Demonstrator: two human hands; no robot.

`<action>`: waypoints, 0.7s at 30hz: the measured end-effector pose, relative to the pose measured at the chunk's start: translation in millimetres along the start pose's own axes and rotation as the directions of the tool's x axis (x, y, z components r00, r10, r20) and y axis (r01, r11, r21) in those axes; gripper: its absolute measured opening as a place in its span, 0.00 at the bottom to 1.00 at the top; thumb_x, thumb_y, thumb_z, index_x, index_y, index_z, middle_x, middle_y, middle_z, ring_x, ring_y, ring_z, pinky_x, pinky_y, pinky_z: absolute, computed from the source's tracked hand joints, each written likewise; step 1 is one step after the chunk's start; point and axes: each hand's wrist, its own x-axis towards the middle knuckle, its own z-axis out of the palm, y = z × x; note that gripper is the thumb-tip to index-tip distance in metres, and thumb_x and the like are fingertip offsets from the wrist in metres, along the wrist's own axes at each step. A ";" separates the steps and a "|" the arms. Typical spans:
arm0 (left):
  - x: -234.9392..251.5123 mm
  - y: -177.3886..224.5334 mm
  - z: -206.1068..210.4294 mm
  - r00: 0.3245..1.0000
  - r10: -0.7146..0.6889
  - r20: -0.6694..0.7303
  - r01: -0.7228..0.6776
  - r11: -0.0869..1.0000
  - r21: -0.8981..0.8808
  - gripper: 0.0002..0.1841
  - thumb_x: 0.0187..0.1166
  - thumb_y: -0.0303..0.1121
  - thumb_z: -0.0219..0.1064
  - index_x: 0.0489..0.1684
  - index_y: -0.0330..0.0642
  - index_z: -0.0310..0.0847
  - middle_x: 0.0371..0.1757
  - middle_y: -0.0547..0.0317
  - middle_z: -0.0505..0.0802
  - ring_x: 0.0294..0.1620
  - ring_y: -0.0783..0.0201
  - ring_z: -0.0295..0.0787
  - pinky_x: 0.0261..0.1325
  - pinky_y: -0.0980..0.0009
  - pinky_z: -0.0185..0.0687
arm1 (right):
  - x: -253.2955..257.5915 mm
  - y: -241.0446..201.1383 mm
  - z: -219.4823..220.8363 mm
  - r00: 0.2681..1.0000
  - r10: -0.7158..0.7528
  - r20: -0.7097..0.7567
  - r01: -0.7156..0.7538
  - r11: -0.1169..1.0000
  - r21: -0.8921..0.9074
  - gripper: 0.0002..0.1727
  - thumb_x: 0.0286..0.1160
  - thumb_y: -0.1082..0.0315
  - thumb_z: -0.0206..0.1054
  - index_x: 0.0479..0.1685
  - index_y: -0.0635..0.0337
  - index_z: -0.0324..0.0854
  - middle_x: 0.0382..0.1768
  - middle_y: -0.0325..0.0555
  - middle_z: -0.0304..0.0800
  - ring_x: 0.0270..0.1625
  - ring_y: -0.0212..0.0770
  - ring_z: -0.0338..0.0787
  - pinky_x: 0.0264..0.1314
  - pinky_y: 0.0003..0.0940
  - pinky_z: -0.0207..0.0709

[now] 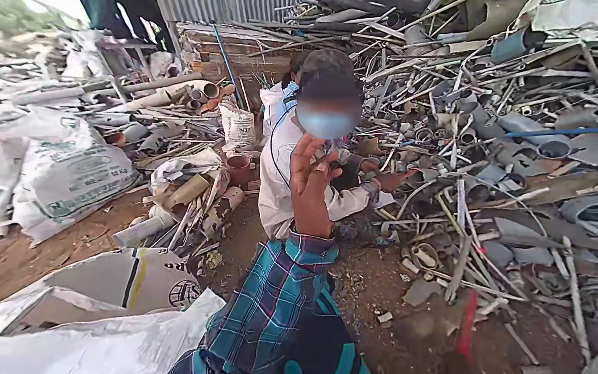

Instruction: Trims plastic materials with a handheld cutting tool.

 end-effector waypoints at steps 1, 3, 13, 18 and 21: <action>-19.8 -11.3 31.0 0.990 -0.135 -0.026 0.134 0.990 -0.045 0.26 0.85 0.25 0.47 0.84 0.42 0.61 0.78 0.45 0.80 0.68 0.48 0.87 0.58 0.53 0.90 | 12.8 7.3 -11.6 0.999 -0.044 0.008 0.044 0.999 -0.030 0.26 0.87 0.63 0.56 0.78 0.72 0.67 0.49 0.62 0.87 0.42 0.48 0.89 0.49 0.49 0.84; -47.4 -14.0 100.4 0.901 -0.420 -0.113 0.422 0.906 -0.004 0.19 0.84 0.21 0.42 0.70 0.37 0.67 0.60 0.55 0.89 0.48 0.65 0.93 0.45 0.70 0.90 | 3.0 -18.1 -38.2 0.997 -0.077 0.016 0.077 0.996 -0.049 0.25 0.89 0.68 0.52 0.80 0.73 0.64 0.34 0.56 0.85 0.28 0.42 0.85 0.34 0.43 0.81; -147.4 -114.6 142.8 0.431 -0.844 0.318 0.749 0.532 0.396 0.20 0.82 0.20 0.43 0.66 0.24 0.74 0.57 0.49 0.88 0.42 0.69 0.87 0.43 0.73 0.82 | -19.5 -35.3 -114.3 0.958 0.224 0.177 -0.217 0.975 -0.056 0.20 0.93 0.71 0.47 0.78 0.72 0.59 0.31 0.47 0.79 0.23 0.35 0.82 0.30 0.31 0.79; -171.7 -127.1 131.2 0.281 -0.920 0.273 0.744 0.389 0.543 0.20 0.82 0.18 0.44 0.66 0.24 0.75 0.58 0.45 0.87 0.42 0.66 0.86 0.44 0.71 0.81 | -9.7 -28.8 -101.6 0.941 0.214 0.264 -0.234 0.971 0.046 0.18 0.92 0.74 0.48 0.75 0.72 0.61 0.31 0.44 0.80 0.22 0.31 0.83 0.28 0.26 0.80; -175.7 -128.9 129.5 0.280 -0.912 0.300 0.739 0.404 0.540 0.19 0.80 0.19 0.44 0.64 0.24 0.76 0.56 0.48 0.88 0.42 0.68 0.86 0.44 0.73 0.82 | -8.4 -33.3 -110.4 0.935 0.205 0.288 -0.274 0.935 0.224 0.18 0.92 0.75 0.47 0.76 0.69 0.60 0.34 0.44 0.82 0.24 0.32 0.84 0.27 0.26 0.80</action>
